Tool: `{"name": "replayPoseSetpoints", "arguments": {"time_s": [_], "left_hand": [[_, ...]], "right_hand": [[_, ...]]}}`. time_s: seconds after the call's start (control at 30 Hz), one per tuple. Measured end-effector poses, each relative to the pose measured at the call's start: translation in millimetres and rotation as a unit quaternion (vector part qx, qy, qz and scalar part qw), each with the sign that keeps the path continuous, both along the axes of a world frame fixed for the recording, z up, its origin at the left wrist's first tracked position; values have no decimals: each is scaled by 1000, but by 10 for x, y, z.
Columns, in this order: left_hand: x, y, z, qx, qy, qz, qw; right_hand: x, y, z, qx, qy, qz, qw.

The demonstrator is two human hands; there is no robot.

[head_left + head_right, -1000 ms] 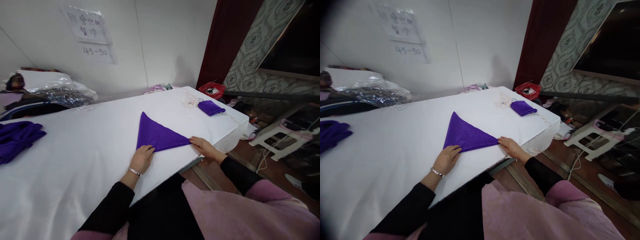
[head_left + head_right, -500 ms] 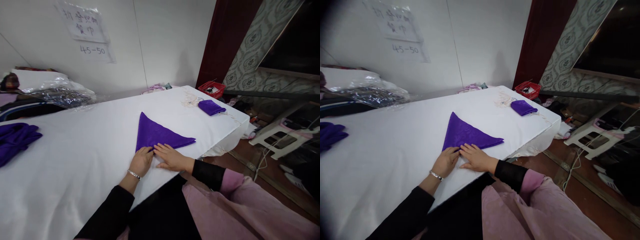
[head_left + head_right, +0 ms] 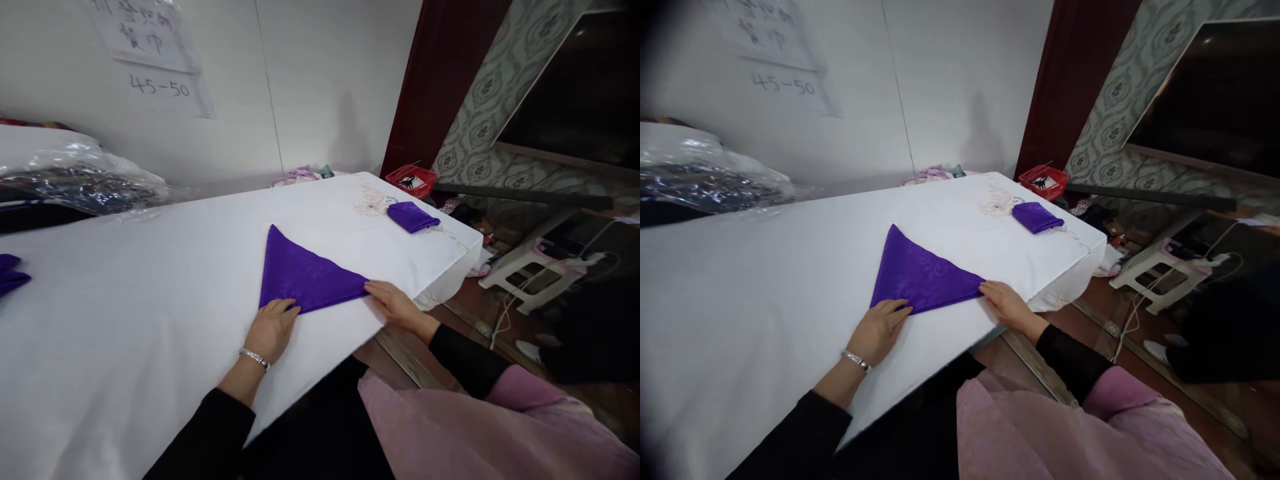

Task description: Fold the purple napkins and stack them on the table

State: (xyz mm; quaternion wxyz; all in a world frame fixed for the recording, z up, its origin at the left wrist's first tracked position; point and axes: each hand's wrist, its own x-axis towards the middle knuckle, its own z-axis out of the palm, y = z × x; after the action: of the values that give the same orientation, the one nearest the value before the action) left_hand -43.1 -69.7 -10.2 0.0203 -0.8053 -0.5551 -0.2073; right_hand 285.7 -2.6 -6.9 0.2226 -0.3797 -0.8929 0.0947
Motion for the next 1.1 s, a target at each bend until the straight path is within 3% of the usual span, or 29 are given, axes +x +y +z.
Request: {"name": "replayPoseSetpoints", "arguments": {"time_s": [0.17,0.4,0.7,0.9,1.1], "left_hand": [[-8,18,-34,11,-6,3,1000],[-33,43,-75,29,-11,-2,1000],[-31,56,-34,39,-47,1,998],[-30,66,-12,29,-46,11,998],[-110,88,-90,37,-49,-1,998]], "right_hand": [[259,218,88,30,43,-87,995],[204,327,163,47,-14,-2,999],[182,326,177,119,-41,14,992],[202,247,170,80,-81,50,992],[211,284,240,58,-122,99,986]]}}
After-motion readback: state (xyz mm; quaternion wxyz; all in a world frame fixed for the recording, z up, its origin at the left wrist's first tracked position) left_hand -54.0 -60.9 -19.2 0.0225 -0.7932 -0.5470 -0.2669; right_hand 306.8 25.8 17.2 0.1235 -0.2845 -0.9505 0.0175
